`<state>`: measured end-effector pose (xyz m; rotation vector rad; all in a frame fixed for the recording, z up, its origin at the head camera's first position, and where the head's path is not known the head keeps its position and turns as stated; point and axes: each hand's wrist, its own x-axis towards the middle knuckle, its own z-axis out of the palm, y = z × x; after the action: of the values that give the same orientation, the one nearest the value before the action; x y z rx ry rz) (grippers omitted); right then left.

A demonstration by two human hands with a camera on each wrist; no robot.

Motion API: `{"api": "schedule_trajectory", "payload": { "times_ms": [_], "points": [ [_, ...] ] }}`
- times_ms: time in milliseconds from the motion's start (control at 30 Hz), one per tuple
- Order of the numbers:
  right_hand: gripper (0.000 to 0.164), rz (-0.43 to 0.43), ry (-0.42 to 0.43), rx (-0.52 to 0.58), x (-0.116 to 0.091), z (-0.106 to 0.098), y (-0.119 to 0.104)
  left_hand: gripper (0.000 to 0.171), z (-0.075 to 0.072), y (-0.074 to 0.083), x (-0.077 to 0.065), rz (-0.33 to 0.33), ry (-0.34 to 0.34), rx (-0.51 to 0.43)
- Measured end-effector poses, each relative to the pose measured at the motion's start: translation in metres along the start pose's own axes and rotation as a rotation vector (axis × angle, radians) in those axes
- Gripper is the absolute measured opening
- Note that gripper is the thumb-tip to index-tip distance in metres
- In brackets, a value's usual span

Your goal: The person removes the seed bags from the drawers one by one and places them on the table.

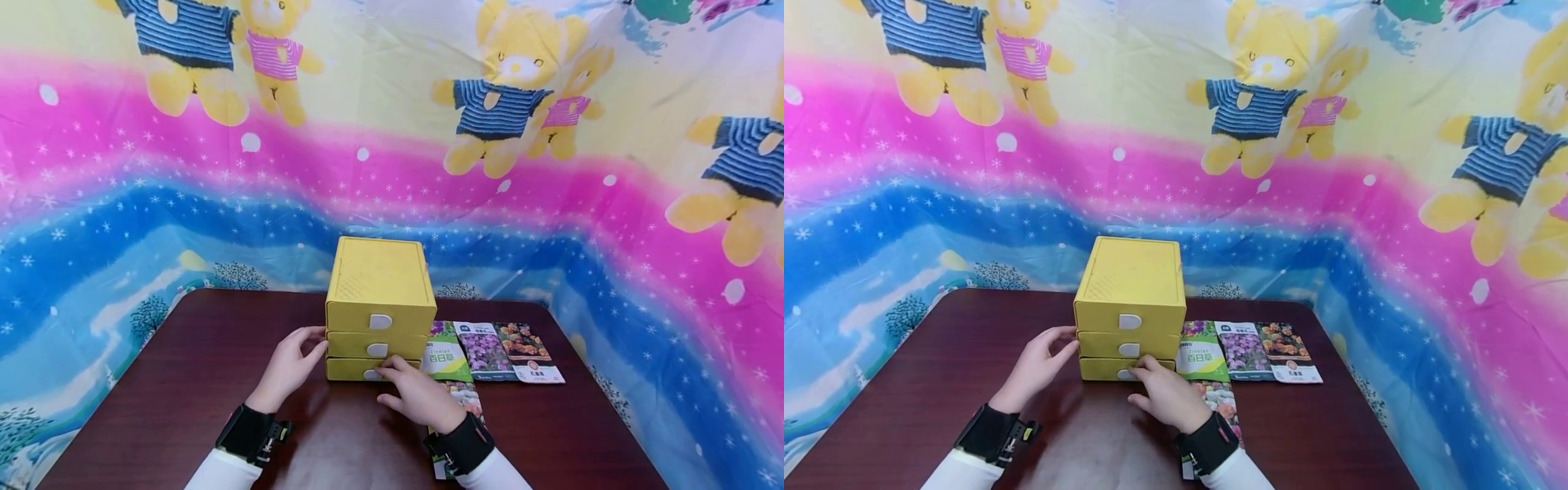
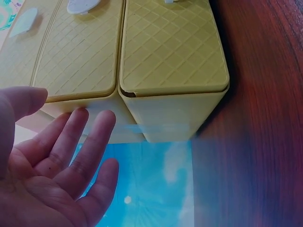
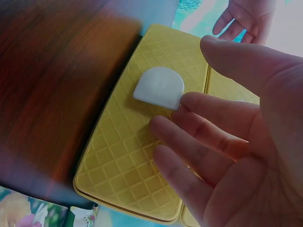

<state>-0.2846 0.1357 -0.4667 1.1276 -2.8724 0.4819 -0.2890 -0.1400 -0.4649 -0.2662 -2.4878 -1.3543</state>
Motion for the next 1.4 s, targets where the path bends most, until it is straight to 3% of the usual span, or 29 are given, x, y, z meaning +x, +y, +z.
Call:
{"api": "schedule_trajectory", "payload": {
  "times_ms": [233, 633, 1400],
  "points": [
    [0.04, -0.001, 0.011, 0.01, 0.0, 0.0, -0.002, 0.03, -0.001, 0.001, 0.001, -0.018, -0.005, -0.002],
    [0.034, -0.011, 0.028, 0.017, -0.001, -0.001, -0.006, 0.029, 0.002, 0.0, 0.001, 0.007, 0.014, 0.001],
    [0.026, 0.0, -0.109, -0.065, -0.012, -0.016, -0.027, 0.03, 0.003, -0.001, 0.001, -0.032, -0.008, 0.0]
  ]
}}
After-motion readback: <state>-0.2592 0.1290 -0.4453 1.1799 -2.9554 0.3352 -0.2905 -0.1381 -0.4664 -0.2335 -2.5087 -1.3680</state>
